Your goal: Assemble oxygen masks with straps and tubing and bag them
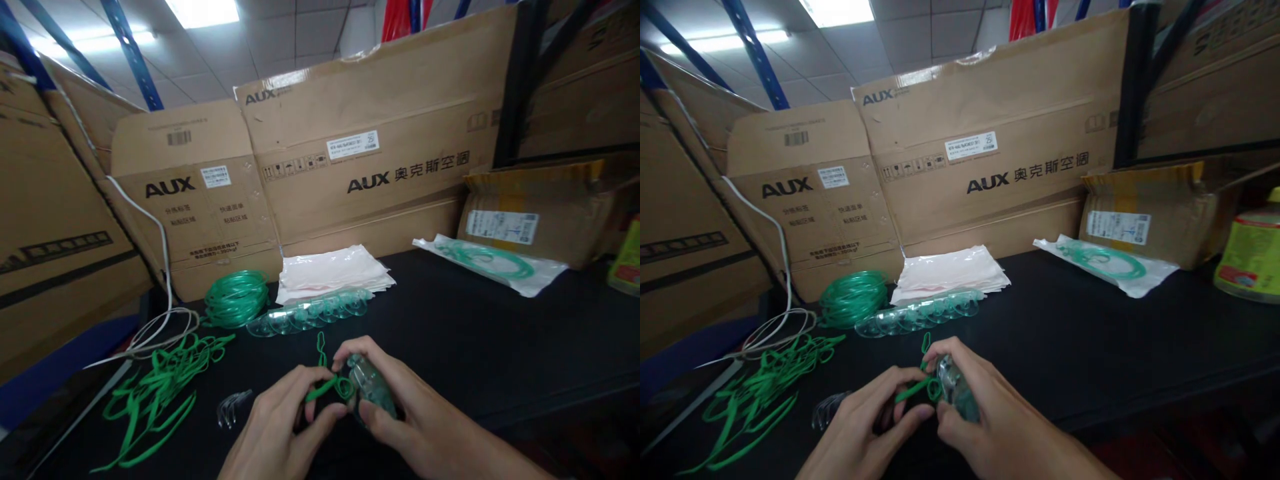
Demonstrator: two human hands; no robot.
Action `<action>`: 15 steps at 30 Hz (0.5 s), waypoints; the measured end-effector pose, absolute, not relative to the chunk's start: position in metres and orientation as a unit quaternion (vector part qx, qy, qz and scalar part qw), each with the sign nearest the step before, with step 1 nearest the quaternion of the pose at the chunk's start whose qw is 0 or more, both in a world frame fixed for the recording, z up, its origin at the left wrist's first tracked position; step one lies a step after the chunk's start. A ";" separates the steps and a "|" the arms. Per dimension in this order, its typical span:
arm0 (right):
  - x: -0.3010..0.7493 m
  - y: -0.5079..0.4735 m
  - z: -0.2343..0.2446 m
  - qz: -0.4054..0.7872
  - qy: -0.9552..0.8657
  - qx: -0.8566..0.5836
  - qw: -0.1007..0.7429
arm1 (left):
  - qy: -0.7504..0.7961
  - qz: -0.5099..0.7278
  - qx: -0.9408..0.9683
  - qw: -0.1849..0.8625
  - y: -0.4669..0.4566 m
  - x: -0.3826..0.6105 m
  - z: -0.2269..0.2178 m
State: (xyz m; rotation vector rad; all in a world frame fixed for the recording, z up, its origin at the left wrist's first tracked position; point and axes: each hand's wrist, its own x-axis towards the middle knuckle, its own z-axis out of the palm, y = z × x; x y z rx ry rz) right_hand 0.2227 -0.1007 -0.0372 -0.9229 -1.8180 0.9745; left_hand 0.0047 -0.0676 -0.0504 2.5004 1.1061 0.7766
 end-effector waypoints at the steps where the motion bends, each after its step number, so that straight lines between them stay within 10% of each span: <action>1: 0.223 -0.102 -0.036 0.384 -0.734 -0.367 0.423 | 0.380 0.267 0.874 0.146 -0.068 0.005 -0.051; 15: 0.220 -0.082 -0.061 0.325 -0.625 -0.472 0.530 | 0.499 0.295 0.814 0.045 -0.059 -0.002 -0.057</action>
